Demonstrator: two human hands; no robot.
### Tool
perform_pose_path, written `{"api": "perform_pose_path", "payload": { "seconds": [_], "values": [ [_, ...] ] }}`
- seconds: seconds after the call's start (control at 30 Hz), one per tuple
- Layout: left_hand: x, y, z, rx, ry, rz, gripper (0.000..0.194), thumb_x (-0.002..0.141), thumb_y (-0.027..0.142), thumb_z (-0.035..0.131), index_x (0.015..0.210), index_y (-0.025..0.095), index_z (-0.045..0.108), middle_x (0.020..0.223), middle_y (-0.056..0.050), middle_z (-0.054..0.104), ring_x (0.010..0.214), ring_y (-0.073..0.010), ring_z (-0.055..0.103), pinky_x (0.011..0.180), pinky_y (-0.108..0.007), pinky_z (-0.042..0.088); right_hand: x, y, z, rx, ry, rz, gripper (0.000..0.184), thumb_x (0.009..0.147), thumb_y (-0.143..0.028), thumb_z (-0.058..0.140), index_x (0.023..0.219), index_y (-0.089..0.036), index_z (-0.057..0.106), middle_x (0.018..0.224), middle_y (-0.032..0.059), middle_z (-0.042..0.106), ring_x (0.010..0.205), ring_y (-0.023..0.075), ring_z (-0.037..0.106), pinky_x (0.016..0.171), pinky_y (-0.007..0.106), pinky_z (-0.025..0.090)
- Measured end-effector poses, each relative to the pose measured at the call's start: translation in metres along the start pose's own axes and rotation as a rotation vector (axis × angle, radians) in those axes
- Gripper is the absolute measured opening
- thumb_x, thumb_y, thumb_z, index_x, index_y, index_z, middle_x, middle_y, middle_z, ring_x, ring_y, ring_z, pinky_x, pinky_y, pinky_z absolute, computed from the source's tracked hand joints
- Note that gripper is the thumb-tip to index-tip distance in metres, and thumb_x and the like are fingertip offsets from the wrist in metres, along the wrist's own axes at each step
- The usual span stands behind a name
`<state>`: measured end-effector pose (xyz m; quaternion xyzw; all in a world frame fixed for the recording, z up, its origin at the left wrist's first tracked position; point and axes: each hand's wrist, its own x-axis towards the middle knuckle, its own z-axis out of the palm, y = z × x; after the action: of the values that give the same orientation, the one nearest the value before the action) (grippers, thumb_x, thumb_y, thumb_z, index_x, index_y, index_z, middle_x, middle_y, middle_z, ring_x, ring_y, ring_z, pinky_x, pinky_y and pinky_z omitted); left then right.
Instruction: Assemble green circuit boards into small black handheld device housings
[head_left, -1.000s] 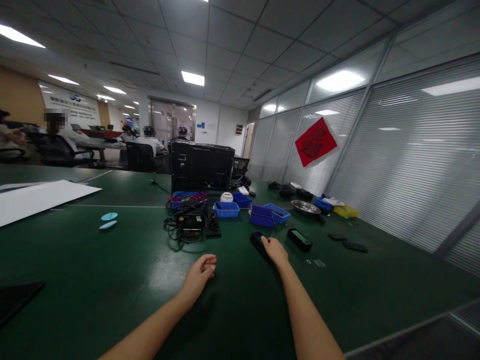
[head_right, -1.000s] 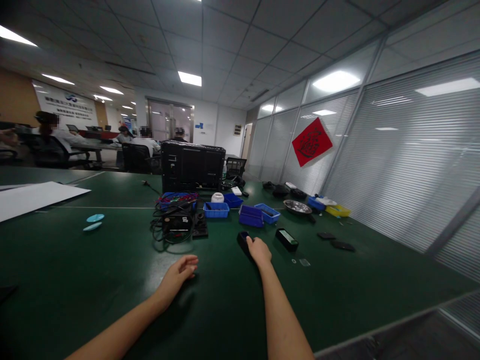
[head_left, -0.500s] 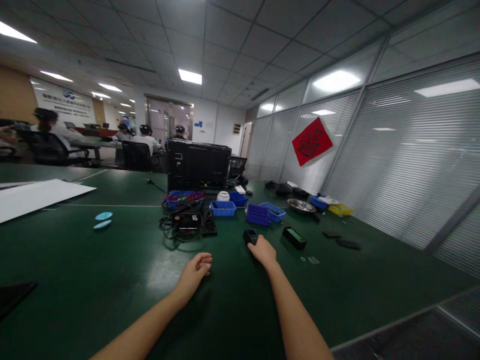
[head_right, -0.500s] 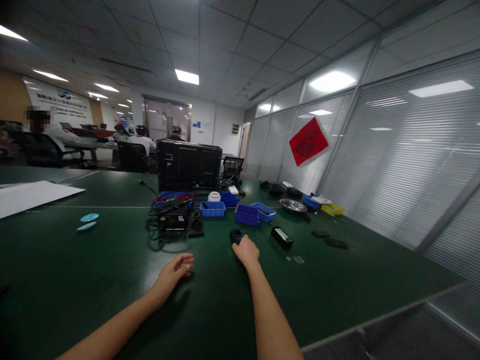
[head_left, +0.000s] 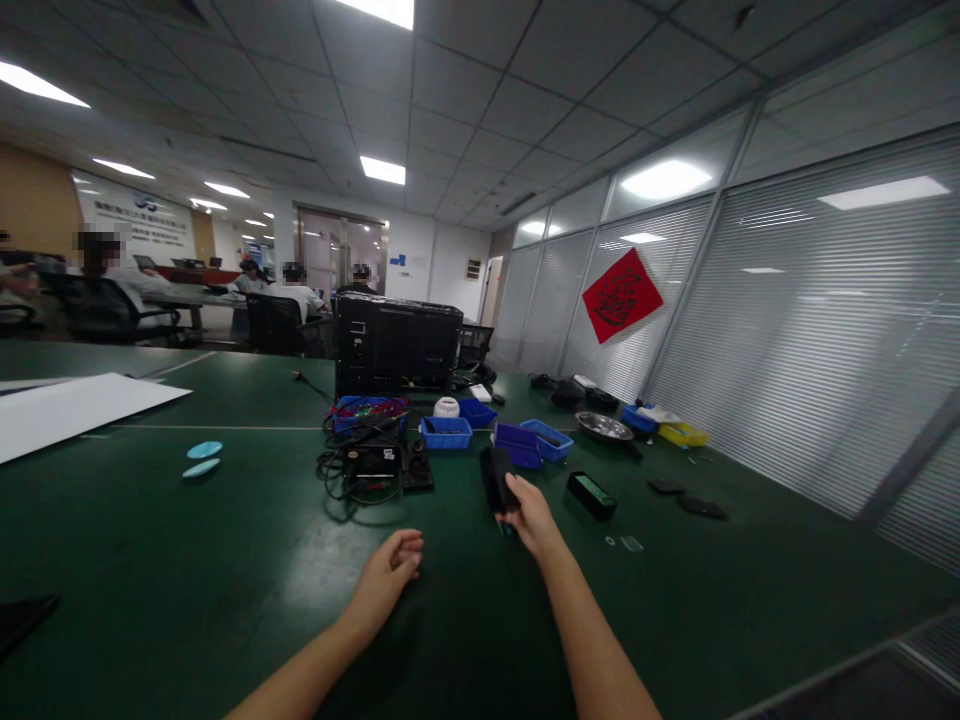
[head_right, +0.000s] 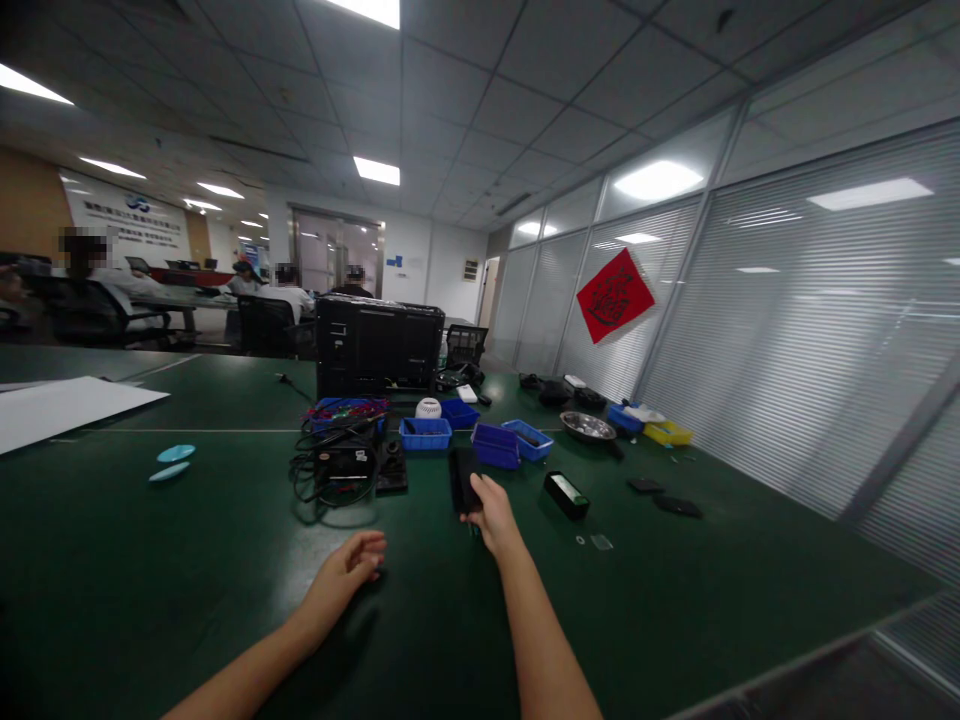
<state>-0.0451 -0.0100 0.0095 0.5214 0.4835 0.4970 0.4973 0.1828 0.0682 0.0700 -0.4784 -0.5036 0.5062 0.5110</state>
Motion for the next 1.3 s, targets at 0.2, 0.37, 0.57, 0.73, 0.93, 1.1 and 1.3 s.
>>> {"api": "perform_pose_path", "payload": {
  "seconds": [0.2, 0.37, 0.57, 0.73, 0.93, 1.1, 1.3],
  "values": [
    [0.0, 0.004, -0.005, 0.256, 0.154, 0.183, 0.065, 0.063, 0.025, 0.058, 0.125, 0.021, 0.04, 0.13, -0.009, 0.044, 0.105, -0.0209, 0.052, 0.076, -0.029, 0.047, -0.007, 0.024, 0.022, 0.162, -0.43, 0.333, 0.031, 0.085, -0.041, 0.039, 0.085, -0.013, 0.052, 0.063, 0.0067, 0.063, 0.047, 0.0139, 0.058, 0.036, 0.019, 0.04],
    [-0.002, 0.008, -0.014, 0.402, 0.011, 0.341, 0.08, 0.055, 0.018, 0.064, 0.129, 0.027, 0.036, 0.136, -0.003, 0.038, 0.125, -0.0238, 0.033, 0.101, -0.038, 0.031, -0.015, 0.034, 0.028, -0.033, -0.572, 0.412, 0.027, 0.082, -0.038, 0.045, 0.077, -0.013, 0.051, 0.049, -0.0007, 0.056, 0.036, 0.013, 0.055, 0.029, 0.017, 0.037],
    [-0.003, 0.006, -0.012, 0.518, -0.151, 0.45, 0.054, 0.056, 0.016, 0.064, 0.109, 0.028, 0.057, 0.117, -0.004, 0.056, 0.113, -0.0244, 0.046, 0.101, -0.039, 0.031, -0.017, 0.036, 0.035, -0.216, -0.639, 0.337, 0.038, 0.082, -0.048, 0.039, 0.074, -0.013, 0.053, 0.053, 0.0008, 0.058, 0.037, 0.0122, 0.054, 0.032, 0.019, 0.038],
    [-0.003, 0.003, -0.011, 0.555, -0.111, 0.44, 0.051, 0.061, 0.021, 0.063, 0.112, 0.027, 0.055, 0.117, -0.005, 0.056, 0.11, -0.0242, 0.048, 0.098, -0.038, 0.033, -0.004, 0.017, 0.015, -0.544, -0.183, 0.01, 0.037, 0.082, -0.044, 0.037, 0.072, -0.013, 0.055, 0.06, 0.0026, 0.061, 0.038, 0.0072, 0.049, 0.038, 0.017, 0.035],
    [-0.004, 0.002, -0.013, 0.565, -0.106, 0.369, 0.057, 0.066, 0.027, 0.06, 0.122, 0.024, 0.047, 0.118, -0.007, 0.055, 0.108, -0.0231, 0.05, 0.096, -0.036, 0.035, 0.007, 0.0, -0.027, -1.131, 0.317, -0.037, 0.042, 0.086, -0.043, 0.027, 0.077, -0.019, 0.06, 0.083, 0.008, 0.064, 0.074, 0.0179, 0.059, 0.06, 0.025, 0.04],
    [-0.005, 0.005, -0.011, 0.69, -0.116, 0.337, 0.062, 0.066, 0.025, 0.059, 0.125, 0.023, 0.042, 0.121, -0.006, 0.053, 0.11, -0.0226, 0.048, 0.097, -0.037, 0.034, 0.006, 0.012, -0.02, -1.375, 0.179, 0.064, 0.05, 0.082, -0.053, 0.031, 0.086, -0.015, 0.062, 0.1, 0.0152, 0.06, 0.093, 0.0269, 0.055, 0.069, 0.032, 0.041],
    [-0.004, 0.005, -0.012, 0.775, -0.13, 0.36, 0.059, 0.067, 0.024, 0.057, 0.123, 0.024, 0.042, 0.122, -0.006, 0.052, 0.112, -0.0216, 0.048, 0.098, -0.036, 0.035, 0.005, 0.028, -0.002, -1.389, 0.175, 0.002, 0.038, 0.078, -0.042, 0.047, 0.101, -0.013, 0.053, 0.103, 0.0152, 0.057, 0.096, 0.0266, 0.053, 0.071, 0.032, 0.041]
  ]
}}
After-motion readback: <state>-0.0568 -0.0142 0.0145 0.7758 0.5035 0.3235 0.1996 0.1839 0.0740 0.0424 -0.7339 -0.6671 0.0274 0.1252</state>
